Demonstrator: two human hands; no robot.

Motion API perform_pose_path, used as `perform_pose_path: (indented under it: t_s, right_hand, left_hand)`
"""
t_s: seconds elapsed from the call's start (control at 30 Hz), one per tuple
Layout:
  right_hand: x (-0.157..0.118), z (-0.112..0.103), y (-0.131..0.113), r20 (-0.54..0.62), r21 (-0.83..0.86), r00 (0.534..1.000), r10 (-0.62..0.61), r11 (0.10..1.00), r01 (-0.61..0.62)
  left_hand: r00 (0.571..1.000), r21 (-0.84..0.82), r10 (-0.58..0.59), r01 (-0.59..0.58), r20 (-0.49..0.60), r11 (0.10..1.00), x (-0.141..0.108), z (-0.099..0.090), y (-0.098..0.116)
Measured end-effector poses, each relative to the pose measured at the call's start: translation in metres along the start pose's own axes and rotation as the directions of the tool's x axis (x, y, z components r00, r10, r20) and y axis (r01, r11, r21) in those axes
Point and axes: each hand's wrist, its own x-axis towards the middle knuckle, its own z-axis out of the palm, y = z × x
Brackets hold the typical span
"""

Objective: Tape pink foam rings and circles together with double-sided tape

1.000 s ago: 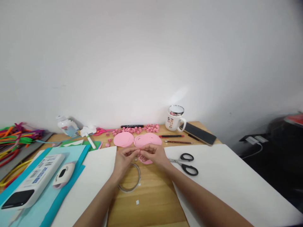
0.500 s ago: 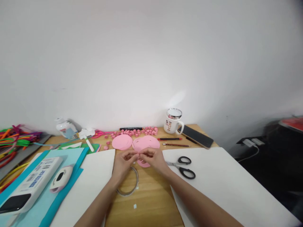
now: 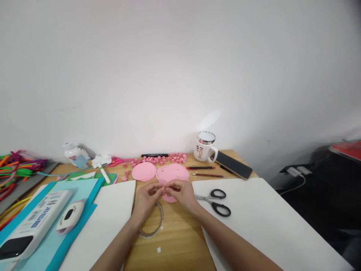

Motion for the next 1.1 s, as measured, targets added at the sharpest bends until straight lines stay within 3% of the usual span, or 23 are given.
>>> perform_pose_path:
  t_s: [0.13, 0.3, 0.7, 0.9, 1.1]
  right_hand:
    - [-0.001, 0.0, -0.002, 0.025, 0.021, 1.0, 0.011, 1.0, -0.012]
    - [0.0, -0.001, -0.006, 0.049, 0.126, 0.993, 0.109, 0.985, -0.114]
    - [-0.001, 0.0, -0.008, 0.002, 0.24, 0.973, 0.231, 0.944, -0.224]
    - [0.0, -0.001, -0.005, 0.027, 0.241, 0.977, 0.209, 0.948, -0.21]
    - [0.001, 0.002, 0.002, -0.028, 0.095, 0.994, 0.11, 0.99, -0.107]
  left_hand:
    - [1.0, 0.002, -0.005, 0.005, 0.008, 1.0, 0.001, -0.002, -0.002]
    - [0.999, -0.036, -0.015, 0.016, 0.037, 0.999, 0.001, -0.003, -0.001]
    - [0.988, -0.029, -0.071, 0.075, 0.139, 0.997, 0.001, -0.006, 0.006]
    - [0.994, -0.028, -0.046, 0.049, 0.099, 0.998, 0.0, -0.003, 0.003]
    - [0.998, 0.06, 0.035, -0.039, 0.06, 0.997, 0.001, -0.001, -0.005]
